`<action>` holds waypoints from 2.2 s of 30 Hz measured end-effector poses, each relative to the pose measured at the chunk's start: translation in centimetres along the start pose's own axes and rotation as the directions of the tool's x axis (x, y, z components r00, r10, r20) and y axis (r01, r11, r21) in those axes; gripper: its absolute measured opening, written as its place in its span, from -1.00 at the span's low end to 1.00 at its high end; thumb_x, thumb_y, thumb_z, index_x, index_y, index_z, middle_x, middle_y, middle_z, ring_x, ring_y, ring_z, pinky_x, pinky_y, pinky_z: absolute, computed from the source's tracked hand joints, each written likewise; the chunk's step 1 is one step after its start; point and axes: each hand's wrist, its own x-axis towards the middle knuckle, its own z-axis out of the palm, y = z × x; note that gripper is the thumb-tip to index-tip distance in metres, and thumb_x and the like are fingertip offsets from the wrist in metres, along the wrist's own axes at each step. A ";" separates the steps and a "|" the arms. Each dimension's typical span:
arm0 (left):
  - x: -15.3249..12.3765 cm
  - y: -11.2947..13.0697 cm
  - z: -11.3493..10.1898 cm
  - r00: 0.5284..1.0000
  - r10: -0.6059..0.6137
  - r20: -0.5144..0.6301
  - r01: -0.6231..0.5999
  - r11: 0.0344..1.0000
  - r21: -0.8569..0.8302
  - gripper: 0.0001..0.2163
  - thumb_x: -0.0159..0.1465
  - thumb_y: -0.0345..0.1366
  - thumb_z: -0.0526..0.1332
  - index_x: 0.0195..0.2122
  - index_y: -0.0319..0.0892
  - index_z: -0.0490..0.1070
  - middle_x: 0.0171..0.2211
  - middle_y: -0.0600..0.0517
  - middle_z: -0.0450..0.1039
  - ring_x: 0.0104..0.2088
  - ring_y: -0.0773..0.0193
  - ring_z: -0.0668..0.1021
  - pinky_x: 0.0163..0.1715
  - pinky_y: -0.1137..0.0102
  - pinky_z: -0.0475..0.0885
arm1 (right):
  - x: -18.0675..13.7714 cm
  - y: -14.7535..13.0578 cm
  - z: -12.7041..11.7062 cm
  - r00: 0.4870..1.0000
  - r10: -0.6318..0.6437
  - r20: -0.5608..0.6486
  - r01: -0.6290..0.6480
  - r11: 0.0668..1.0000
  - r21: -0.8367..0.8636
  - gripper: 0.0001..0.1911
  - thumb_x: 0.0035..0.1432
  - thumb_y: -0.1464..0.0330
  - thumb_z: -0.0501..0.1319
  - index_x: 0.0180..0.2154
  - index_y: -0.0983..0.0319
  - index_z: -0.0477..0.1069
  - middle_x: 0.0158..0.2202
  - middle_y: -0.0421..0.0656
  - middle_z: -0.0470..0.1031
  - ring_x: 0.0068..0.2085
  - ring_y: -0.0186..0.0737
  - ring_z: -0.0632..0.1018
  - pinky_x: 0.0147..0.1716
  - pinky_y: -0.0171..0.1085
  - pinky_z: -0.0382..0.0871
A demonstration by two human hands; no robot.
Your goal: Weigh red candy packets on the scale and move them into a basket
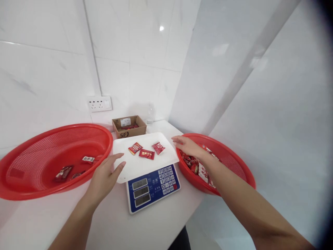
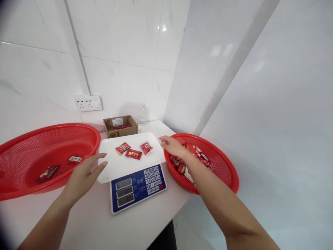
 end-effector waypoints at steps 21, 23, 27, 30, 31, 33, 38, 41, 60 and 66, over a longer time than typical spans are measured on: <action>0.4 -0.1 1.0 0.997 -0.037 0.063 0.032 0.996 0.079 -0.56 0.18 0.09 0.02 -0.06 -0.05 0.38 -0.08 0.03 0.50 -0.41 0.22 0.54 -0.30 0.33 0.45 | -5.5 9.3 -4.1 0.912 0.392 0.120 -0.288 0.820 -0.495 -0.27 -0.04 0.34 0.27 0.19 0.29 0.13 0.10 0.06 0.34 0.05 -0.01 0.41 -0.06 -0.23 0.28; 0.4 -0.1 1.0 0.997 -0.040 0.072 0.033 0.995 0.091 -0.56 0.18 0.09 0.01 -0.05 -0.05 0.38 -0.09 0.03 0.50 -0.48 0.25 0.52 -0.32 0.33 0.45 | -5.3 9.1 -3.4 0.911 0.403 0.085 -0.309 0.804 -0.507 -0.31 -0.05 0.37 0.28 0.15 0.31 0.19 0.00 0.06 0.43 -0.04 -0.01 0.47 -0.13 -0.23 0.31; 0.4 -0.5 0.9 0.998 -0.019 0.054 0.013 0.995 0.097 -0.58 0.19 0.07 0.02 -0.06 -0.04 0.38 -0.08 0.03 0.50 -0.46 0.24 0.52 -0.31 0.33 0.45 | -5.2 8.3 -3.9 0.920 0.385 0.071 -0.298 0.805 -0.513 -0.58 -0.09 0.38 0.29 -0.10 0.23 0.42 -0.20 -0.08 0.53 -0.17 -0.08 0.51 -0.24 -0.29 0.32; 0.4 -0.6 0.9 0.999 -0.012 0.047 0.007 0.996 0.094 -0.59 0.19 0.06 0.03 -0.06 -0.04 0.38 -0.10 0.03 0.50 -0.46 0.24 0.52 -0.32 0.34 0.45 | -5.2 7.6 -5.2 0.929 0.368 0.029 -0.299 0.797 -0.525 -0.70 -0.09 0.42 0.27 -0.21 0.20 0.45 -0.24 -0.12 0.53 -0.19 -0.10 0.51 -0.27 -0.31 0.30; 0.3 -0.6 0.9 0.999 -0.017 0.052 0.012 0.996 0.091 -0.58 0.19 0.06 0.03 -0.05 -0.04 0.38 -0.11 0.03 0.50 -0.46 0.24 0.52 -0.33 0.34 0.45 | -5.2 7.4 -5.6 0.933 0.361 0.009 -0.302 0.793 -0.530 -0.71 -0.08 0.44 0.25 -0.21 0.20 0.44 -0.23 -0.12 0.52 -0.18 -0.11 0.50 -0.27 -0.31 0.29; 0.4 -0.5 1.0 0.998 -0.030 0.062 0.025 0.996 0.087 -0.57 0.19 0.07 0.03 -0.05 -0.04 0.38 -0.12 0.04 0.51 -0.46 0.24 0.52 -0.34 0.35 0.45 | -5.1 7.0 -6.0 0.939 0.343 -0.021 -0.299 0.786 -0.541 -0.70 -0.05 0.48 0.21 -0.19 0.20 0.43 -0.19 -0.12 0.51 -0.15 -0.13 0.49 -0.25 -0.33 0.28; 0.4 -0.5 0.9 0.998 -0.031 0.051 0.026 0.996 0.088 -0.56 0.19 0.08 0.02 -0.05 -0.05 0.38 -0.09 0.02 0.49 -0.41 0.22 0.53 -0.28 0.32 0.44 | -4.5 6.0 -4.7 0.949 0.315 0.014 -0.248 0.774 -0.583 -0.76 -0.01 0.43 0.20 -0.22 0.20 0.48 -0.18 -0.04 0.51 -0.13 -0.05 0.49 -0.24 -0.27 0.28; 0.4 -0.5 0.8 0.999 -0.017 0.051 0.012 0.996 0.083 -0.56 0.19 0.08 0.02 -0.04 -0.05 0.38 -0.07 0.01 0.49 -0.48 0.25 0.51 -0.31 0.32 0.45 | -4.4 5.3 -2.5 0.942 0.310 0.128 -0.182 0.792 -0.582 -0.83 -0.04 0.29 0.26 -0.36 0.21 0.52 -0.28 -0.03 0.54 -0.24 -0.06 0.52 -0.31 -0.28 0.30; 0.2 -0.5 0.7 0.999 -0.003 0.048 0.000 0.999 0.052 -0.55 0.19 0.09 0.01 -0.05 -0.07 0.38 -0.05 0.00 0.49 -0.29 0.16 0.57 -0.24 0.32 0.46 | -4.0 3.8 -5.7 0.964 0.208 -0.163 -0.261 0.855 -0.448 -0.78 0.15 0.31 0.10 -0.24 0.29 0.43 -0.19 -0.02 0.52 -0.18 -0.13 0.50 -0.24 -0.30 0.27; 0.1 0.1 0.5 0.998 0.047 0.049 -0.050 0.998 0.048 -0.60 0.23 0.02 0.01 -0.05 -0.10 0.37 -0.05 -0.01 0.49 -0.16 0.15 0.55 -0.15 0.34 0.43 | -1.8 -0.9 -2.8 0.998 0.029 -0.057 -0.032 0.998 -0.053 -0.72 0.11 0.19 0.15 -0.26 0.27 0.43 -0.23 -0.14 0.56 -0.21 -0.17 0.52 -0.23 -0.31 0.32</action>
